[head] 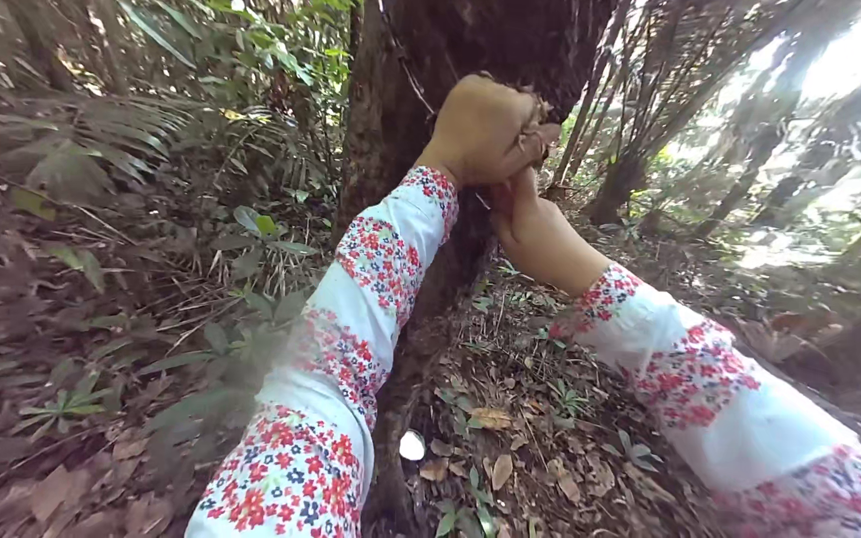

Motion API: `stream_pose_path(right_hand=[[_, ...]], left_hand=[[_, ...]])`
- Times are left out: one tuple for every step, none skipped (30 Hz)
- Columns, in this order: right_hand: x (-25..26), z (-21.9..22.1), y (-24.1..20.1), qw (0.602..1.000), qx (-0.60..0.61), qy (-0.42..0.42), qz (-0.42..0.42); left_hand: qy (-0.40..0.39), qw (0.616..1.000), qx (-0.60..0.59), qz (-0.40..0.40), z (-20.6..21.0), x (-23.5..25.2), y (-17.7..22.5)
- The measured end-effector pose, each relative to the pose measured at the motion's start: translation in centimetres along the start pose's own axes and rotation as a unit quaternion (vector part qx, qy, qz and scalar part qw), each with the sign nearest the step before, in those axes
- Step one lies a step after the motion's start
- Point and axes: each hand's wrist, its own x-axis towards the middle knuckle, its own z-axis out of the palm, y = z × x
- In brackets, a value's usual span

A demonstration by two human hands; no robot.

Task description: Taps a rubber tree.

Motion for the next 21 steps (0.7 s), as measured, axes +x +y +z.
stream_pose_path(right_hand=[[-0.9,0.1,0.8,1.0,0.005,0.002,-0.013],[-2.3,0.3,2.1,0.999,0.007,0.013,-0.04],[-3.5,0.7,4.0,0.996,-0.005,0.038,-0.077],[-4.3,0.6,5.1,0.994,-0.011,0.045,-0.095],[-4.6,0.2,5.2,0.995,-0.012,0.04,-0.092],[-4.4,-0.4,4.3,0.998,-0.007,0.021,-0.067],[-3.8,-1.3,2.4,1.0,0.014,-0.017,-0.022],[-2.7,-1.6,1.1,0.999,0.023,-0.035,0.008],[-1.8,-1.2,0.6,0.999,0.028,-0.037,0.019],[-1.3,-0.7,0.7,0.998,0.038,-0.036,0.021],[-1.5,-0.2,1.0,0.998,0.046,-0.038,0.02],[-2.3,0.0,1.3,0.997,0.055,-0.045,0.023],[-3.1,-0.1,1.6,0.997,0.058,-0.053,0.025],[-3.7,-0.3,1.7,0.997,0.053,-0.055,0.023],[-3.8,-0.8,1.6,0.997,0.045,-0.058,0.024],[-3.5,-1.3,1.3,0.997,0.038,-0.064,0.028],[-3.0,-1.7,1.1,0.996,0.033,-0.071,0.031],[-2.6,-1.8,1.1,0.997,0.029,-0.073,0.028],[-2.4,-2.0,1.4,0.997,0.026,-0.076,0.021],[-2.5,-2.4,1.6,0.996,0.028,-0.083,0.015],[-2.9,-3.2,1.7,0.995,0.027,-0.092,0.011]], left_hand=[[-0.015,1.0,-0.008,-0.018,-0.5,0.4,1.7],[-0.045,0.998,-0.02,-0.042,-1.5,1.2,4.2],[-0.069,0.996,-0.032,-0.055,-2.1,1.7,6.3],[-0.076,0.994,-0.045,-0.059,-2.3,2.0,7.6],[-0.073,0.994,-0.054,-0.061,-2.4,2.3,8.0],[-0.079,0.993,-0.06,-0.066,-2.5,2.5,7.8],[-0.084,0.992,-0.061,-0.071,-2.7,2.6,7.1],[-0.083,0.993,-0.052,-0.069,-2.8,2.6,6.0],[-0.078,0.994,-0.039,-0.063,-2.7,2.5,5.1],[-0.069,0.996,-0.023,-0.055,-2.4,2.2,4.6],[-0.06,0.997,-0.009,-0.05,-1.9,1.8,4.7],[-0.053,0.997,-0.004,-0.048,-1.3,1.2,5.1],[-0.035,0.999,-0.002,-0.038,-0.5,0.4,5.1],[-0.011,1.0,-0.001,-0.024,0.5,-0.4,4.5],[-0.001,1.0,-0.005,-0.017,0.8,-0.6,4.2],[-0.022,0.999,-0.011,-0.022,0.1,0.0,4.3],[-0.053,0.998,-0.019,-0.037,-1.1,1.1,5.0],[-0.064,0.997,-0.021,-0.049,-1.5,1.6,5.1],[-0.038,0.998,-0.018,-0.049,-0.8,1.4,4.6],[-0.007,0.999,-0.012,-0.045,0.2,0.9,3.8],[0.0,0.998,-0.005,-0.056,0.9,0.8,3.6]])
